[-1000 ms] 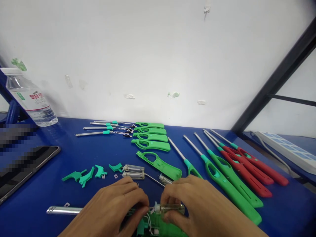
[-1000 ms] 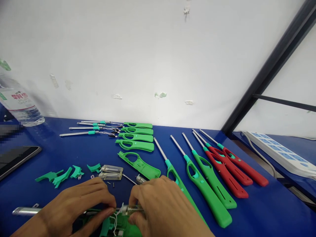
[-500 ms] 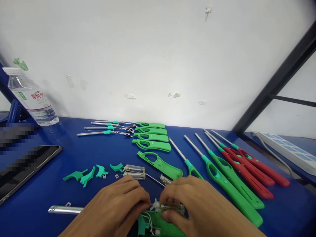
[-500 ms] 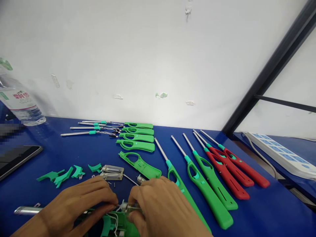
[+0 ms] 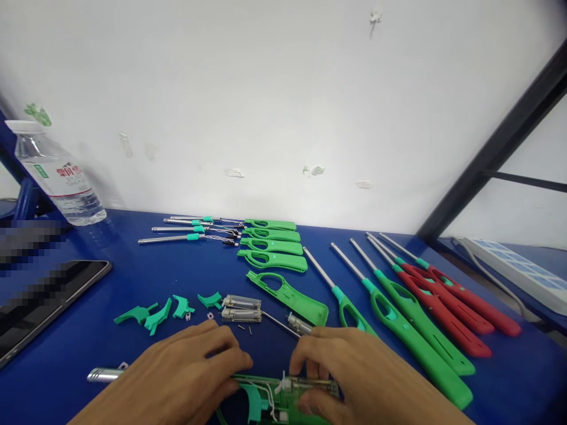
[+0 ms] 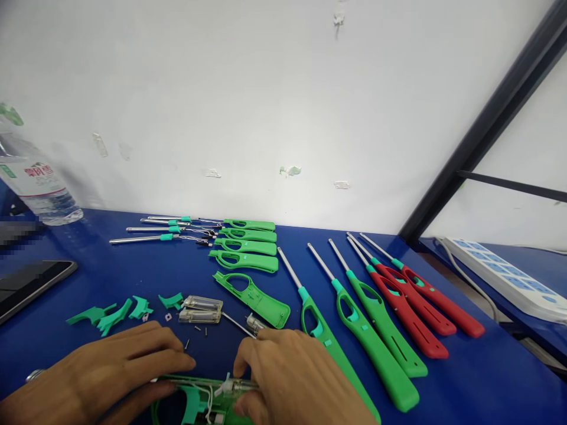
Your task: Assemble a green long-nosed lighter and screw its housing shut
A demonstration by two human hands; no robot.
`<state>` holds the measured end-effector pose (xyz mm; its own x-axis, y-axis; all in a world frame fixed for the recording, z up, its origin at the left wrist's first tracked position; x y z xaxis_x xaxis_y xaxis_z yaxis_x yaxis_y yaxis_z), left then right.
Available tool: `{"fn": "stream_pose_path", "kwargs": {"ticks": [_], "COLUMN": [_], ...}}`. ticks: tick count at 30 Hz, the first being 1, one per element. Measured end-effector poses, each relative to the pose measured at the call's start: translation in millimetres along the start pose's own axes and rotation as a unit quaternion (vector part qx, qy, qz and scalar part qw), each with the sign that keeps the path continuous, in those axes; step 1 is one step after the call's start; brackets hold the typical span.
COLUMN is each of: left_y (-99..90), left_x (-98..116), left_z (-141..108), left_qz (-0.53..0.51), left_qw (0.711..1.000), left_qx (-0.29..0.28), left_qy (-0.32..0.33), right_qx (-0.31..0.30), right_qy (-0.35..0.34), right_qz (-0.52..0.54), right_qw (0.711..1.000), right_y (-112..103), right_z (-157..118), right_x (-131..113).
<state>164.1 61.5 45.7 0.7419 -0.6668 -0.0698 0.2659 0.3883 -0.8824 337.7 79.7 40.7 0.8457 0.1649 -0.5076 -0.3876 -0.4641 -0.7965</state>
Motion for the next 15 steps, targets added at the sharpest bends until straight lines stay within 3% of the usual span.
{"fn": "stream_pose_path", "kwargs": {"ticks": [2,5,9,15], "left_y": [-0.2,4.1,7.0,8.6], "left_x": [7.6,13.6,22.4,24.5], "left_z": [10.6,18.5,15.5,12.0], "left_qz": [-0.013,-0.032,-0.067,-0.082], "left_qw": [1.0,0.999,0.996,0.995], "left_qx": [-0.011,-0.039,-0.045,-0.026], "left_qy": [0.007,0.012,0.046,0.045], "right_qx": [-0.021,-0.018,-0.021,-0.033], "right_qy": [0.039,0.036,0.027,0.017], "right_qz": [0.059,0.073,0.048,-0.023], "right_qw": [0.997,0.997,0.998,0.999], "right_y": [1.9,-0.7,0.0,2.4], "right_z": [-1.6,-2.0,-1.1,3.8], "right_x": [4.1,1.0,-1.7,-10.0]}}
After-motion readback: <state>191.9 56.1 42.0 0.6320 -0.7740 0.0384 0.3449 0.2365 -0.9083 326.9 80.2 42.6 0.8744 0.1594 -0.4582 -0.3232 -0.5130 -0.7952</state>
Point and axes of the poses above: each hand's wrist, its own z-axis towards the middle knuckle, its own y-axis out of the palm, x = y × z, the point moved 10 cm from there along z, towards the middle knuckle, and after that the axes turned 13 degrees about z, right-handed, at the moved point
